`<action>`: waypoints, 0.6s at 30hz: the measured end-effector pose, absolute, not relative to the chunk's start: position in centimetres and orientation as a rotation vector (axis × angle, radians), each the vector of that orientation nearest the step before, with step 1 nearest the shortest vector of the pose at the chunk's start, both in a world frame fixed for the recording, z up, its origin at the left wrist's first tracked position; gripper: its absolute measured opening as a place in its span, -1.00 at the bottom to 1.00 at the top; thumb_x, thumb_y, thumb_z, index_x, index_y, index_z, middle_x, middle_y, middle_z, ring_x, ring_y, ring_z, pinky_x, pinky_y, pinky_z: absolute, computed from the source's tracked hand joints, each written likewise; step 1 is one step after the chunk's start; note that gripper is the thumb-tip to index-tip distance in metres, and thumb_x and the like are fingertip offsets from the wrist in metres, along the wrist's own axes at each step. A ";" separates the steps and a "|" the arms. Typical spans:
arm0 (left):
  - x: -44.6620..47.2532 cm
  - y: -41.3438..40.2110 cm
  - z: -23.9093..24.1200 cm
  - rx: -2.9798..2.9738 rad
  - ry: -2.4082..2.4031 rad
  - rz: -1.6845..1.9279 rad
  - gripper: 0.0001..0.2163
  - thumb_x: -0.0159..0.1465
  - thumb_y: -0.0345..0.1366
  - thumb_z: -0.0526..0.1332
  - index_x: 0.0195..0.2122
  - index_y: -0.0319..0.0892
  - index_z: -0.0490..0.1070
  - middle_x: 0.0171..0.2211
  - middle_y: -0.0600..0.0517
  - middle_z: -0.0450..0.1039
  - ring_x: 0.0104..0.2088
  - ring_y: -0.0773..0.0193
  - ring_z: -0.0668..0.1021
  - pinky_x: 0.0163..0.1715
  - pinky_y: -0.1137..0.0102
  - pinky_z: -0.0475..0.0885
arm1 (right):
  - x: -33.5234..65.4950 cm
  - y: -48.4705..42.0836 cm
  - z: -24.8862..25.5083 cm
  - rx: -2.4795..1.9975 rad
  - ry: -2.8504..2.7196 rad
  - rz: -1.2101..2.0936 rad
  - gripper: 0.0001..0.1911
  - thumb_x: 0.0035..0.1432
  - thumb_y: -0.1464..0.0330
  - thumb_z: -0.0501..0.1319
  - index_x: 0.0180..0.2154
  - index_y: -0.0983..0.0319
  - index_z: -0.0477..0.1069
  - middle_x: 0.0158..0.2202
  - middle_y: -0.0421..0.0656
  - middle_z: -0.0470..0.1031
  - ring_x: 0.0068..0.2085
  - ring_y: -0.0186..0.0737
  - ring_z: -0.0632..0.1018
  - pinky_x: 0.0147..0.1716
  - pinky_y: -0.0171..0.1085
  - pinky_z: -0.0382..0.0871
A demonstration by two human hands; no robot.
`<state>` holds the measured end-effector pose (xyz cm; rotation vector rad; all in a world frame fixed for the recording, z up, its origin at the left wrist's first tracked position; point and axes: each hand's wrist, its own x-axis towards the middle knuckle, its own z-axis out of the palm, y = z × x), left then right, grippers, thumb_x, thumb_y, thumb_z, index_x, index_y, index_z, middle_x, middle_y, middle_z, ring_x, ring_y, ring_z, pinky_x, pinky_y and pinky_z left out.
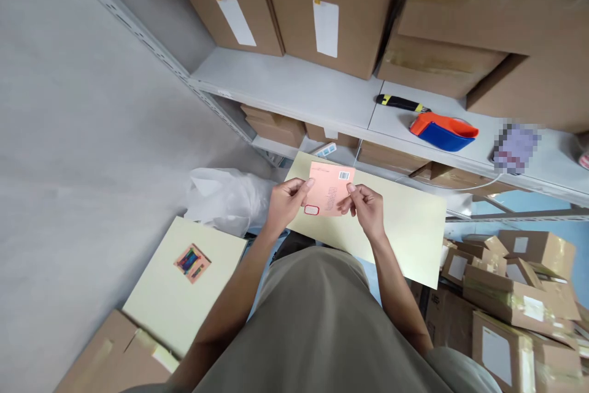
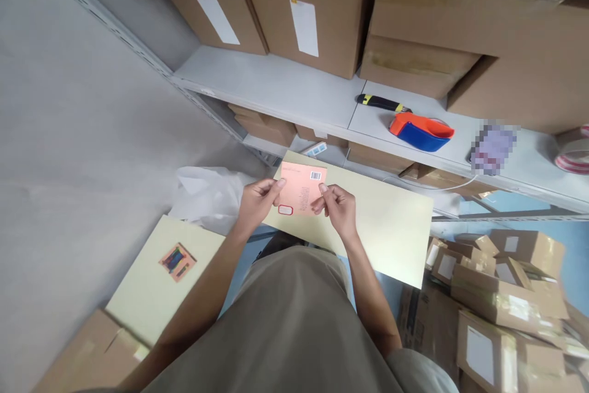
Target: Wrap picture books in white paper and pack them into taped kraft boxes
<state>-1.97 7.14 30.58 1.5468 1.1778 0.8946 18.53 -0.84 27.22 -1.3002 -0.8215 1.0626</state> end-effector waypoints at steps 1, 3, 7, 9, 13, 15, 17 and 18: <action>-2.3 7.2 30.2 1.538 1.197 0.895 -0.43 0.38 0.23 0.37 -0.59 -0.10 0.43 -0.62 0.08 0.42 -0.55 0.29 0.47 -0.43 0.36 0.39 | 18.4 -0.7 26.6 -1.305 -0.818 1.081 -0.38 0.42 -0.19 0.28 -0.44 0.17 0.53 -0.46 -0.07 0.68 -0.54 -0.21 0.60 -0.59 -0.27 0.38; -3.2 7.3 28.9 1.499 1.234 0.891 -0.46 0.45 0.24 0.27 -0.46 -0.11 0.60 -0.53 0.03 0.55 -0.50 0.25 0.54 -0.40 0.34 0.44 | 18.2 -0.5 25.0 -1.333 -0.822 1.121 -0.35 0.44 -0.23 0.20 -0.34 0.18 0.60 -0.37 -0.05 0.72 -0.49 -0.18 0.64 -0.53 -0.23 0.47; -5.3 7.6 24.3 1.424 1.311 0.807 -0.57 0.44 0.14 0.30 -0.06 -0.11 0.74 -0.31 -0.01 0.72 -0.41 0.23 0.63 -0.33 0.34 0.51 | 16.8 0.0 20.4 -1.407 -0.874 1.193 -0.48 0.32 -0.15 0.37 -0.08 0.16 0.66 -0.25 -0.11 0.75 -0.29 -0.11 0.73 -0.27 -0.19 0.62; -6.3 8.0 21.4 1.382 1.335 0.772 -0.60 0.33 0.05 0.42 0.04 -0.10 0.71 -0.24 -0.01 0.75 -0.37 0.22 0.65 -0.30 0.36 0.54 | 15.7 0.5 17.9 -1.448 -0.910 1.218 -0.50 0.29 -0.08 0.40 0.02 0.15 0.64 -0.17 -0.10 0.77 -0.17 -0.08 0.75 -0.15 -0.16 0.65; -8.4 9.8 15.7 1.309 1.357 0.727 -0.70 0.28 -0.11 0.41 0.00 -0.08 0.69 -0.13 -0.05 0.76 -0.30 0.19 0.70 -0.25 0.34 0.60 | 13.0 2.6 13.1 -1.605 -0.923 1.192 -0.57 0.24 0.02 0.39 0.02 0.13 0.63 -0.05 -0.07 0.77 -0.15 -0.08 0.75 -0.10 -0.13 0.67; -9.4 11.4 13.3 1.314 1.371 0.680 -0.74 0.29 -0.21 0.36 -0.02 -0.07 0.70 -0.04 -0.06 0.75 -0.30 0.19 0.70 -0.26 0.34 0.60 | 11.6 4.4 11.1 -1.688 -0.895 1.173 -0.60 0.23 0.07 0.37 0.01 0.12 0.63 -0.04 -0.08 0.77 -0.19 -0.10 0.74 -0.12 -0.13 0.68; -10.2 13.5 11.1 1.341 1.392 0.634 -0.71 0.28 -0.32 0.33 0.01 -0.06 0.70 -0.01 -0.06 0.75 -0.29 0.19 0.71 -0.26 0.33 0.60 | 10.2 6.5 9.3 -1.770 -0.878 1.155 -0.64 0.23 0.13 0.34 0.00 0.12 0.63 -0.05 -0.10 0.77 -0.21 -0.11 0.74 -0.13 -0.15 0.68; -10.4 14.7 10.1 1.360 1.401 0.614 -0.69 0.27 -0.36 0.32 0.02 -0.06 0.70 0.00 -0.06 0.74 -0.28 0.19 0.71 -0.23 0.33 0.60 | 9.6 7.7 8.6 -1.813 -0.877 1.144 -0.67 0.23 0.15 0.33 -0.01 0.12 0.64 -0.05 -0.11 0.77 -0.21 -0.11 0.75 -0.14 -0.16 0.68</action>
